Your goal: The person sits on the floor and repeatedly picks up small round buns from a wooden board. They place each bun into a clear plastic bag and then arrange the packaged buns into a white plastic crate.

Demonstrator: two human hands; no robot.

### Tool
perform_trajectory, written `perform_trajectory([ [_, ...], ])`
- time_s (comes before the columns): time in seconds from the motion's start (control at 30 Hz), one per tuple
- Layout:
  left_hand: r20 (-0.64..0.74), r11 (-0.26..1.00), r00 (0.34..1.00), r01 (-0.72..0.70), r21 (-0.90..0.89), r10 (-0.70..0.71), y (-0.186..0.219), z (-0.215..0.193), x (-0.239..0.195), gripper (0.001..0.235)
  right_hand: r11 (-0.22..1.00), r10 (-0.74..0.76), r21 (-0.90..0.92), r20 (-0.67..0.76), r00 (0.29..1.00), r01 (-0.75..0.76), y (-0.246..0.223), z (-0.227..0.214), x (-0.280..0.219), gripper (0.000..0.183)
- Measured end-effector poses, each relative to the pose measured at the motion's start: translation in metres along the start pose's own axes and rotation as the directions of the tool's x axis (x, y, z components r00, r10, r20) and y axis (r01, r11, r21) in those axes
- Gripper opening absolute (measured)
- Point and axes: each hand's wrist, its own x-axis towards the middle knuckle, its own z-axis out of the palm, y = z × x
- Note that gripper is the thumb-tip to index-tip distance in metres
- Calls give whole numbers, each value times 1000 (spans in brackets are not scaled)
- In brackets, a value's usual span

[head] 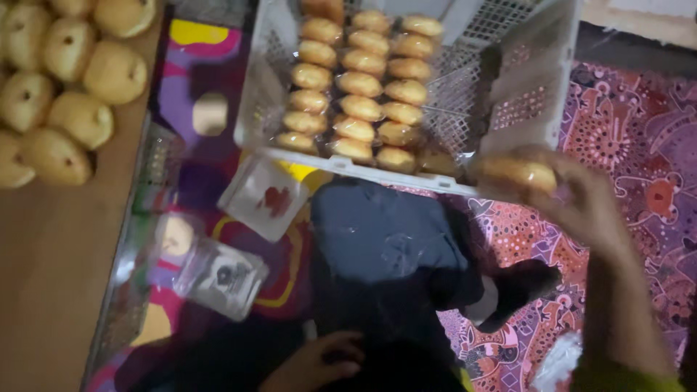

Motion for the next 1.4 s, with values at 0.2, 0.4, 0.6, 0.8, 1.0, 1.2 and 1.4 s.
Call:
perform_trajectory([
  [0.2,-434,957,859,290,-22,-271,-68,-66,-27,51,662,248,-749,233,940,11,20,36,101,47],
  [0.4,-562,967,789,236,-95,-247,-93,-56,-42,53,934,4,-296,571,821,201,52,68,111,64],
  [0.6,-601,982,785,189,-3,-153,-62,-46,-35,50,870,468,-430,574,671,-240,96,64,112,67],
  [0.8,-684,979,722,196,60,-102,-42,-69,-61,42,842,283,-528,266,922,-106,26,71,131,59],
  [1.0,-855,800,511,547,247,-86,-26,-186,42,44,921,-372,115,550,748,373,-67,268,117,28],
  [1.2,-830,607,147,616,503,538,-46,-248,135,113,462,-530,-324,645,551,825,-85,489,203,42],
  [1.4,-798,740,49,345,578,600,-69,-244,144,127,424,-52,-391,890,453,817,-77,512,221,29],
])
